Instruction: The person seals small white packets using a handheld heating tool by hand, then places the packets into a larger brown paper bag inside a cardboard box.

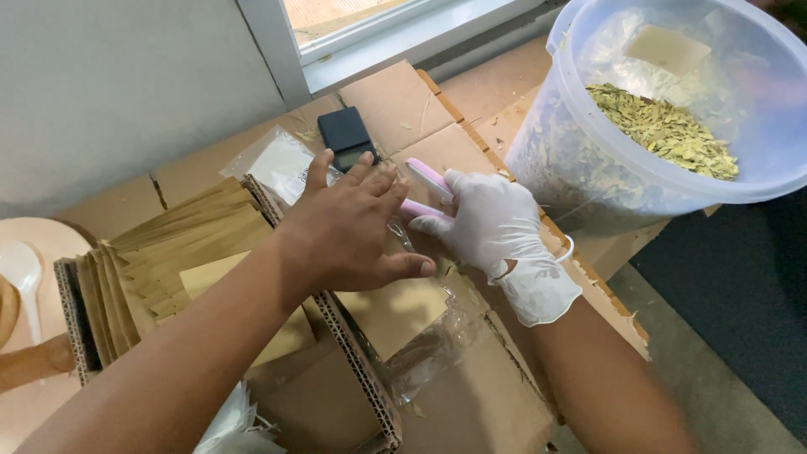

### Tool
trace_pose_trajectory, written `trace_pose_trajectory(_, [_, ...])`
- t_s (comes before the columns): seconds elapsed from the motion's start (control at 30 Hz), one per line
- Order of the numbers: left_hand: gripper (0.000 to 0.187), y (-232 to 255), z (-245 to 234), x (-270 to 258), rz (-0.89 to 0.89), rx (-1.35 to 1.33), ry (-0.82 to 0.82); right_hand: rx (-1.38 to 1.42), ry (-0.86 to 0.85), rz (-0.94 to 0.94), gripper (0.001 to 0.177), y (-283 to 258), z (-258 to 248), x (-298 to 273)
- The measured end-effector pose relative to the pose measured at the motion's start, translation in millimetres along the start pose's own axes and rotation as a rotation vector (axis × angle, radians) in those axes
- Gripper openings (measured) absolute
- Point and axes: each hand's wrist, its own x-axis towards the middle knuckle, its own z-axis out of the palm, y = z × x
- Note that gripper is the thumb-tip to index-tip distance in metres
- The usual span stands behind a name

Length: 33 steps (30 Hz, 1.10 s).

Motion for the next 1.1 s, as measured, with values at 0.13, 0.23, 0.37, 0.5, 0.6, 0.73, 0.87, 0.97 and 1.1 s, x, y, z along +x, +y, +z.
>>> trace_pose_trajectory(0.13, [0.112, 0.0, -4.7, 2.3, -0.019, -0.042, -0.012, -0.045, 0.088, -0.061, 0.064, 2.4, 9.2, 1.3])
trace_pose_trajectory(0.23, [0.103, -0.9, -5.8, 1.4, -0.023, -0.051, -0.037, -0.052, 0.043, -0.088, 0.071, 3.2, 10.5, -0.2])
trace_pose_trajectory(0.37, [0.106, -0.4, -11.2, -2.0, -0.006, -0.061, -0.035, -0.029, 0.325, -0.222, 0.036, 9.8, 17.3, 1.3])
trace_pose_trajectory(0.5, [0.108, -2.0, -1.6, -3.4, 0.022, -0.038, 0.013, 0.089, 0.519, -0.378, 0.039, 3.6, 16.1, -4.0])
trace_pose_trajectory(0.6, [0.106, -0.9, -6.6, -8.3, 0.012, -0.057, 0.010, 0.106, 0.563, -0.431, 0.039, 4.1, 17.1, -5.8])
trace_pose_trajectory(0.73, [0.107, -7.6, -23.8, -23.0, -0.044, -0.076, -0.022, 0.170, 0.644, -0.540, 0.025, -3.9, 6.3, -12.3])
trace_pose_trajectory(0.87, [0.104, -26.2, -29.0, -54.6, -0.129, -0.044, 0.040, 0.317, 0.674, -0.646, 0.032, -17.5, -0.9, -18.3])
trace_pose_trajectory(0.97, [0.104, -35.4, -28.7, -89.2, -0.194, -0.043, 0.112, 0.309, 0.671, -0.783, 0.025, -23.3, -2.8, -24.7])
trace_pose_trajectory(1.1, [0.107, -32.1, -35.7, -137.8, -0.344, -0.081, 0.086, 0.257, 0.714, -0.897, 0.027, -45.6, -4.5, -23.8])
